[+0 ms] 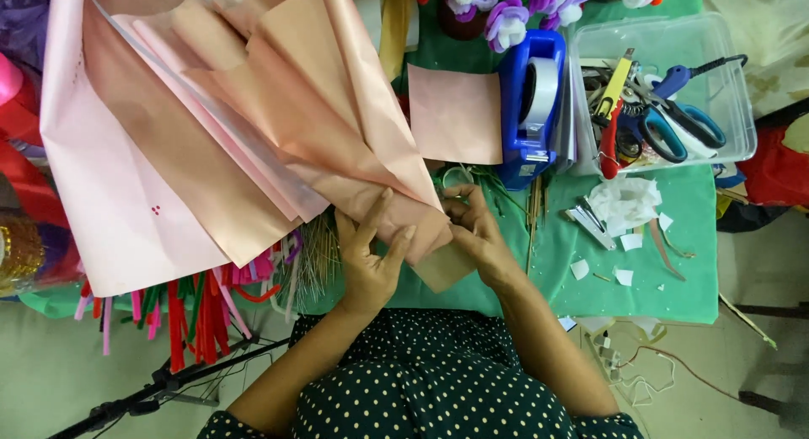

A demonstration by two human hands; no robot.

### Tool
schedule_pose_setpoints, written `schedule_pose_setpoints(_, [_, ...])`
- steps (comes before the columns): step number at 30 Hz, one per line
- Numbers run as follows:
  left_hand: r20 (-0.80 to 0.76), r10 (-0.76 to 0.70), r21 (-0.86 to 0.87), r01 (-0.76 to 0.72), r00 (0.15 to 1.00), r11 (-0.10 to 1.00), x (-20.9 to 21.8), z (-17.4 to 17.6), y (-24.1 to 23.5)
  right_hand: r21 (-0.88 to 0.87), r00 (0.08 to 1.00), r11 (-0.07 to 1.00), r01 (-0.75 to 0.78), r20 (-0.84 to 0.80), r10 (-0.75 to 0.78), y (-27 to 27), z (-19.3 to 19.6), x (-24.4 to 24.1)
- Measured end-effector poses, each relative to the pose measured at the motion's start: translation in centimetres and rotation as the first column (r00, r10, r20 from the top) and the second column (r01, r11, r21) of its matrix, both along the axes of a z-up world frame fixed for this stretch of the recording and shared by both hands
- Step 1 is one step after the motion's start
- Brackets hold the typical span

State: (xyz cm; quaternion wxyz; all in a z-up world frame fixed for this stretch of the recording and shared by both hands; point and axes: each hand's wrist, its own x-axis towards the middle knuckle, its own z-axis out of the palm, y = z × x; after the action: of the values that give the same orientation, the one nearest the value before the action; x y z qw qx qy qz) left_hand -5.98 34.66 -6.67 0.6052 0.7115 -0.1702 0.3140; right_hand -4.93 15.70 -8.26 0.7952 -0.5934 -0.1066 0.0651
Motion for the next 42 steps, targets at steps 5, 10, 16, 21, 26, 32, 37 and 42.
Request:
schedule_pose_setpoints(5, [-0.039, -0.013, -0.005, 0.013, 0.999, 1.000, 0.4, 1.1, 0.3, -0.055, 1.000, 0.998, 0.029, 0.003, -0.029, 0.3, 0.5, -0.5])
schedule_pose_setpoints(10, [-0.047, 0.006, 0.023, -0.005, 0.999, 1.000, 0.2, 1.6, -0.2, -0.227, 0.998, 0.974, 0.028, 0.062, -0.014, 0.2, 2.2, -1.0])
schedule_pose_setpoints(16, [-0.064, -0.017, 0.049, 0.020, 0.998, 0.999, -0.2, 2.2, -0.2, -0.195, 0.995, 0.976, 0.095, 0.055, -0.085, 0.7, 2.1, -1.4])
schedule_pose_setpoints(21, [-0.146, -0.172, -0.079, 0.162, 0.974, 0.984, 1.2, 3.2, 2.9, -0.133, 0.991, 0.989, 0.063, 0.124, -0.047, 0.0, 3.4, -1.5])
schedule_pose_setpoints(26, [-0.105, -0.298, -0.306, 0.254, 0.949, 0.917, 2.4, 6.6, 5.0, -0.157, 0.992, 0.987, 0.042, 0.124, -0.023, -1.5, 2.8, -1.4])
schedule_pose_setpoints(32, [0.040, -0.329, -0.471, 0.308, 0.944, 0.826, 4.5, 7.3, 9.1, -0.238, 0.991, 0.969, 0.061, 0.131, -0.030, -2.0, 4.2, -1.8])
schedule_pose_setpoints(37, [0.109, -0.289, -0.428, 0.307, 0.951, 0.850, 5.0, 8.2, 12.7, -0.223, 0.989, 0.969, 0.105, 0.129, -0.077, -2.9, 4.5, -1.9])
schedule_pose_setpoints(42, [0.227, -0.188, -0.511, 0.281, 0.956, 0.813, 3.4, -0.8, 11.7, -0.090, 0.993, 0.989, 0.120, 0.014, -0.119, -2.5, 6.9, -1.8])
